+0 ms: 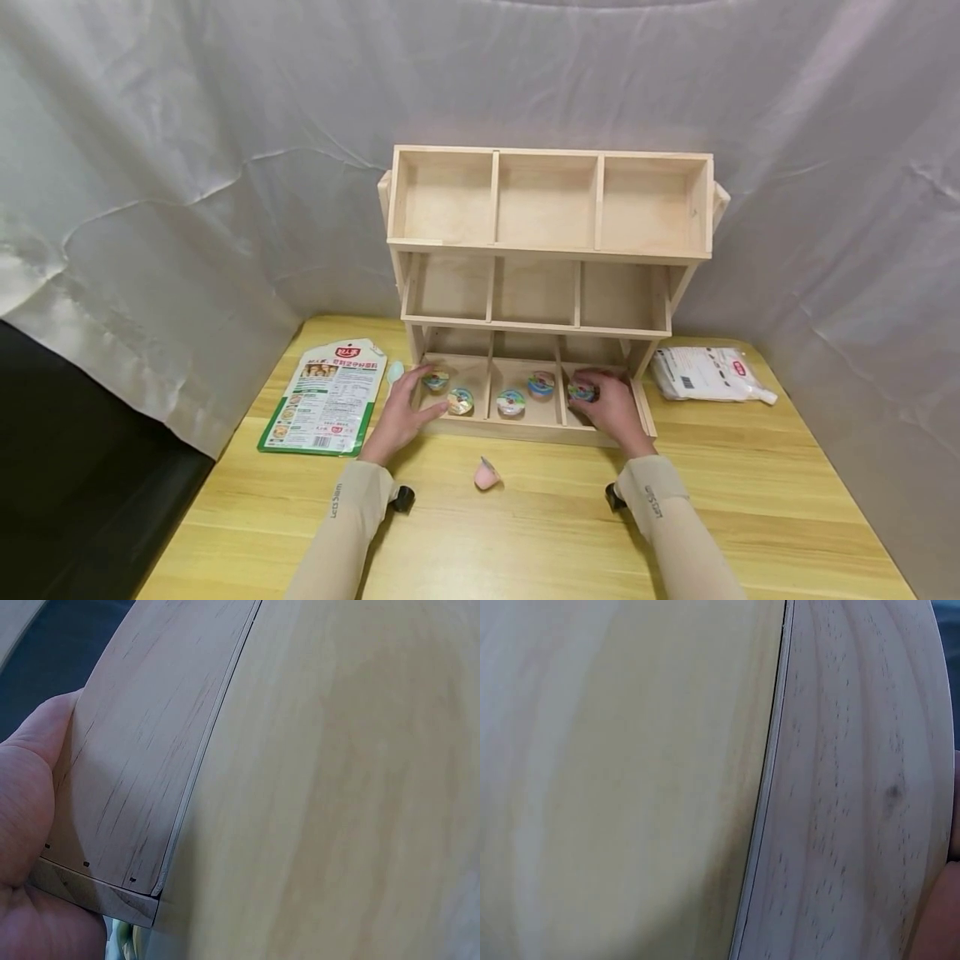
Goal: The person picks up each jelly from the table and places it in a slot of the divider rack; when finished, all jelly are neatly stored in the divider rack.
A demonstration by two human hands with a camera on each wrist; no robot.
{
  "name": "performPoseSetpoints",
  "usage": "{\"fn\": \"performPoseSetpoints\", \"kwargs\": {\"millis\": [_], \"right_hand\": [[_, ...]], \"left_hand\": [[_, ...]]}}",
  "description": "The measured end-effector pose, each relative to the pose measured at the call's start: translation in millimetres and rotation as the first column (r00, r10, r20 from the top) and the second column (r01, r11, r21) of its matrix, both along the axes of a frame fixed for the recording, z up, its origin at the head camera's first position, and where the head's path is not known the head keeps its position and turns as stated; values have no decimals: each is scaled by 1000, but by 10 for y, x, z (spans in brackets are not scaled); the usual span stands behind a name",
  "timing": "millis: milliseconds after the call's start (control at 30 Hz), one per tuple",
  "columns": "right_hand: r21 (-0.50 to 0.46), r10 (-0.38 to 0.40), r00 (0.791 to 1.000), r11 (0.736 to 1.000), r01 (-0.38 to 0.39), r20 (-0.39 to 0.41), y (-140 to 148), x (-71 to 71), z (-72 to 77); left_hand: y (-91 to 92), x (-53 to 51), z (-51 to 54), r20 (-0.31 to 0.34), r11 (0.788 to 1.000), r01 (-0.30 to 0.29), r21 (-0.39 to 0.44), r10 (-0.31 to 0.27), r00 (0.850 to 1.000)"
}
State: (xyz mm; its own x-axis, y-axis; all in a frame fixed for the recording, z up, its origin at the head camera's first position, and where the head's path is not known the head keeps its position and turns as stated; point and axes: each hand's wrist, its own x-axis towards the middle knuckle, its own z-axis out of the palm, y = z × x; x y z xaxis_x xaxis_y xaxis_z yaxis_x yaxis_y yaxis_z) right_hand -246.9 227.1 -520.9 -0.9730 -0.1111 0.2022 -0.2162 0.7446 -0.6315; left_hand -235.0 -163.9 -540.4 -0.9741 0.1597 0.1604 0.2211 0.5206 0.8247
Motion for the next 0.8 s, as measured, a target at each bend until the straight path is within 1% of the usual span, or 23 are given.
{"fn": "performPoseSetpoints", "kwargs": {"millis": [167, 367, 500, 600, 800], "right_hand": [[4, 7, 1000, 1000, -7, 10, 1, 1, -4], [10, 6, 1000, 1000, -6, 28, -10, -7, -3], [16, 4, 999, 1000, -5, 33, -10, -9, -4], [17, 4, 1000, 1000, -5, 31, -14, -7, 2], [30, 3, 1000, 1000, -3, 19, -30, 2, 13]], "left_hand": [[3, -3, -5, 5, 1000, -3, -2, 3, 1000], [10, -5, -5, -16, 1000, 0, 8, 0, 1000], [14, -3, -3, -15, 1000, -3, 2, 3, 1000], [17, -4, 0, -8, 1000, -7, 0, 7, 1000], [17, -7, -5, -15, 1000, -7, 7, 7, 1000]]}}
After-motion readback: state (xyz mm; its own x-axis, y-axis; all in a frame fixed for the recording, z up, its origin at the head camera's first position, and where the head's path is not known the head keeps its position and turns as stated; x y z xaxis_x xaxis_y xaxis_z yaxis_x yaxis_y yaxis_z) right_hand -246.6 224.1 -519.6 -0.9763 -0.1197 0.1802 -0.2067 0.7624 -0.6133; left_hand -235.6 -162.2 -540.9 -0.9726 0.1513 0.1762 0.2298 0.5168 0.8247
